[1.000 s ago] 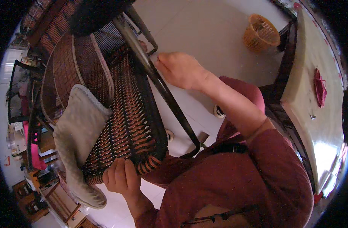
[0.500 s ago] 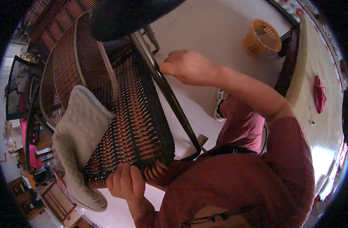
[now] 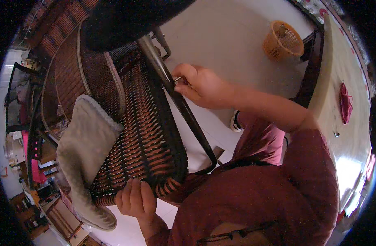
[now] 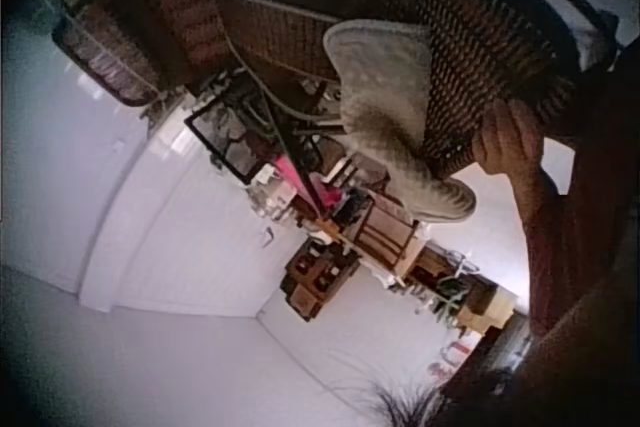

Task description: Repairing a folding chair by inserting a metal pin into the frame.

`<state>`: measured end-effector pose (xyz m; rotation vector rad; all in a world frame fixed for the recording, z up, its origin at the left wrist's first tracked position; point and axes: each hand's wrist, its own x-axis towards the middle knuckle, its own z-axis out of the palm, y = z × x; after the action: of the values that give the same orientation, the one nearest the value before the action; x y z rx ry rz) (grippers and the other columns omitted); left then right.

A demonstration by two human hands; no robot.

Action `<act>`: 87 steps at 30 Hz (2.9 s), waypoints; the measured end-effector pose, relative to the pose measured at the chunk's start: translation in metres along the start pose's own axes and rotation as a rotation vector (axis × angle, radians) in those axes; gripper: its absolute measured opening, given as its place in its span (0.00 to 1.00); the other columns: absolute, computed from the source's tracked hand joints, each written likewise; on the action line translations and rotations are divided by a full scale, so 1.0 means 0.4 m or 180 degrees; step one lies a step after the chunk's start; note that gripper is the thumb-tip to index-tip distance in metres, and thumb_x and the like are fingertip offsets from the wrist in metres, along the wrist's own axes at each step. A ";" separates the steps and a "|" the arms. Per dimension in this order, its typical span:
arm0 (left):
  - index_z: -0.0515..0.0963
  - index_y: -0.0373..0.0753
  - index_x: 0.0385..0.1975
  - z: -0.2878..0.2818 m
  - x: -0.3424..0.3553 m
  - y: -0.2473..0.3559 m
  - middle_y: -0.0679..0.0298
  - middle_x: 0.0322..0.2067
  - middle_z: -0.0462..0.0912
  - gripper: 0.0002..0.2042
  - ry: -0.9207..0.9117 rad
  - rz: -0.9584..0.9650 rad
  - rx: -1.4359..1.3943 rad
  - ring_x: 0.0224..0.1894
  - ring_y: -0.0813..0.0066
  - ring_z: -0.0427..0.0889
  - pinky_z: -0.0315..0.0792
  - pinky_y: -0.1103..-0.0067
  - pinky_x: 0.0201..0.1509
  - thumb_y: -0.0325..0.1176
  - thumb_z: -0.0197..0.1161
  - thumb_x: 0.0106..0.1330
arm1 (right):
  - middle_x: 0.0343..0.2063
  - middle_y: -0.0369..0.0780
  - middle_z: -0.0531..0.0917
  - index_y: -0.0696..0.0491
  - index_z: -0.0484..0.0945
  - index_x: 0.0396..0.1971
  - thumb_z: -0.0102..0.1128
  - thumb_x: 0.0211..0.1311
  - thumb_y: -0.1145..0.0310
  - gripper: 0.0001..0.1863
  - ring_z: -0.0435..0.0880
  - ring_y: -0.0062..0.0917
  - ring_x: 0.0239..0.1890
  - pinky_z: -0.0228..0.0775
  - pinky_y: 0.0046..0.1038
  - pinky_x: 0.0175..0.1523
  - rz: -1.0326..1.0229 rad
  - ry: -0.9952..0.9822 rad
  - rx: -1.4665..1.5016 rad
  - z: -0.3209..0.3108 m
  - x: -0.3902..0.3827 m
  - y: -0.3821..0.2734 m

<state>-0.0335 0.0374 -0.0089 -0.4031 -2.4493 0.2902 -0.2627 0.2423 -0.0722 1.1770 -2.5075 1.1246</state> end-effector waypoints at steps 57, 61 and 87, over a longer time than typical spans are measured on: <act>0.71 0.40 0.28 0.010 0.015 -0.024 0.65 0.26 0.78 0.03 0.0146 0.0057 0.0038 0.28 0.68 0.79 0.65 0.76 0.27 0.24 0.56 0.55 | 0.16 0.31 0.69 0.54 0.71 0.37 0.42 0.61 0.70 0.09 0.66 0.14 0.18 0.60 0.20 0.23 0.1237 0.0359 0.1465 0.027 0.050 0.003; 0.71 0.40 0.27 0.006 0.019 -0.021 0.64 0.26 0.78 0.03 0.0080 0.0060 -0.0016 0.27 0.68 0.79 0.64 0.77 0.26 0.24 0.56 0.55 | 0.16 0.34 0.70 0.54 0.73 0.35 0.44 0.59 0.71 0.09 0.69 0.16 0.20 0.62 0.22 0.27 0.1224 0.0191 0.1603 0.033 0.042 0.012; 0.68 0.41 0.35 -0.002 0.021 -0.012 0.62 0.29 0.78 0.06 0.0040 0.0099 -0.0060 0.26 0.67 0.79 0.65 0.76 0.25 0.26 0.54 0.59 | 0.28 0.51 0.77 0.58 0.71 0.37 0.43 0.52 0.73 0.12 0.76 0.44 0.33 0.67 0.38 0.40 0.0854 -0.0004 0.0883 0.013 0.074 -0.004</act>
<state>-0.0405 0.0361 -0.0023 -0.4501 -2.4369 0.2772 -0.2807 0.2201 -0.0625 0.9114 -2.6314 1.5803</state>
